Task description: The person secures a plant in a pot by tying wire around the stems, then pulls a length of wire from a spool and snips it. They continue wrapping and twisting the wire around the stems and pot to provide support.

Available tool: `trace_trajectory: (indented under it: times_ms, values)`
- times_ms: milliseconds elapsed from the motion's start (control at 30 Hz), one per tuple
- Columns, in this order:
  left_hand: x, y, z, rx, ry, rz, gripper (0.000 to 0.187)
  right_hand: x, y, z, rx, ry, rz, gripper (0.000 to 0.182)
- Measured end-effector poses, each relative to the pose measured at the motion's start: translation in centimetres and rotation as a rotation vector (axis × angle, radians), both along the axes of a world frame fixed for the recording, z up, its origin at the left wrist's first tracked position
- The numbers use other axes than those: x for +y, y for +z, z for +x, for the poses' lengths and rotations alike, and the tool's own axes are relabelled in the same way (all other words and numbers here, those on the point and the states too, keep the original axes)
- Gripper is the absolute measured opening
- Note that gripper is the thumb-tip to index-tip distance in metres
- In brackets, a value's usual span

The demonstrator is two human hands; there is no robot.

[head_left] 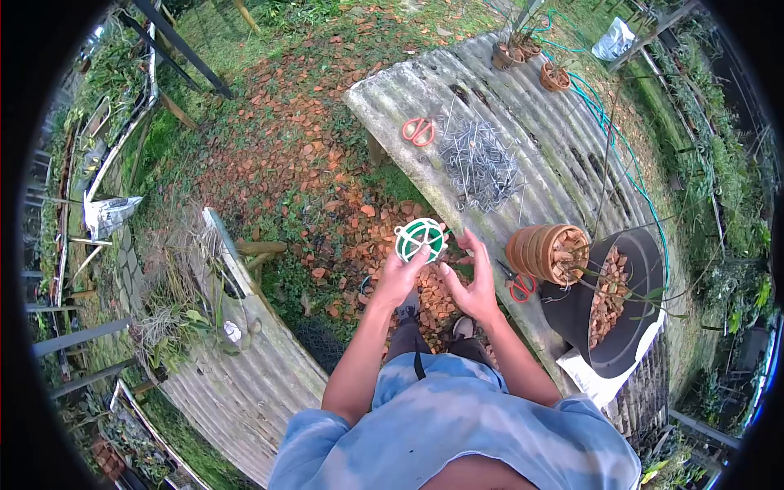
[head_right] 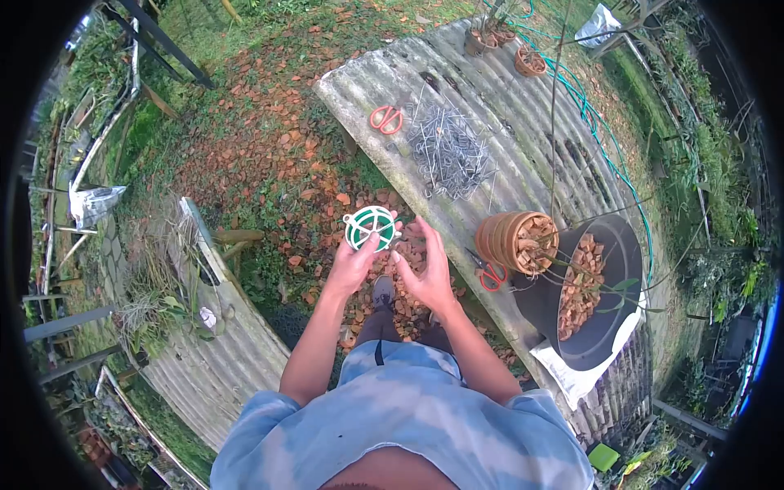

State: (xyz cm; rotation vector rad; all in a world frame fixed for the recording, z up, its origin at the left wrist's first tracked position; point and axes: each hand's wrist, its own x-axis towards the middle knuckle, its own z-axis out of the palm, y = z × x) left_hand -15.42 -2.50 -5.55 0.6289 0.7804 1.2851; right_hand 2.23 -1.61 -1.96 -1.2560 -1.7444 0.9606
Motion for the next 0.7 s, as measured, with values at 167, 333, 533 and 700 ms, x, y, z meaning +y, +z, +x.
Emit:
trace_trajectory:
  times_ms: [167, 333, 533, 700]
  values:
    - [-4.4, 4.5, 1.8, -0.251, 0.157, -0.023, 0.033, -3.2, 3.6, 2.4, 0.298, 0.127, -0.319, 0.048]
    - [-9.0, 6.9, 7.0, -0.179, 0.195, 0.005, 0.030, -7.6, 5.1, 6.3, 0.536, 0.172, -0.355, 0.033]
    - [-14.6, 9.0, 13.3, -0.259, 0.162, -0.084, 0.035, -11.4, 6.9, 14.3, 0.584, 0.111, -0.329, 0.024]
    - [-18.7, 10.0, 17.7, -0.122, 0.213, -0.027, 0.039, -14.5, 8.0, 19.7, 0.606, 0.164, -0.350, 0.024]
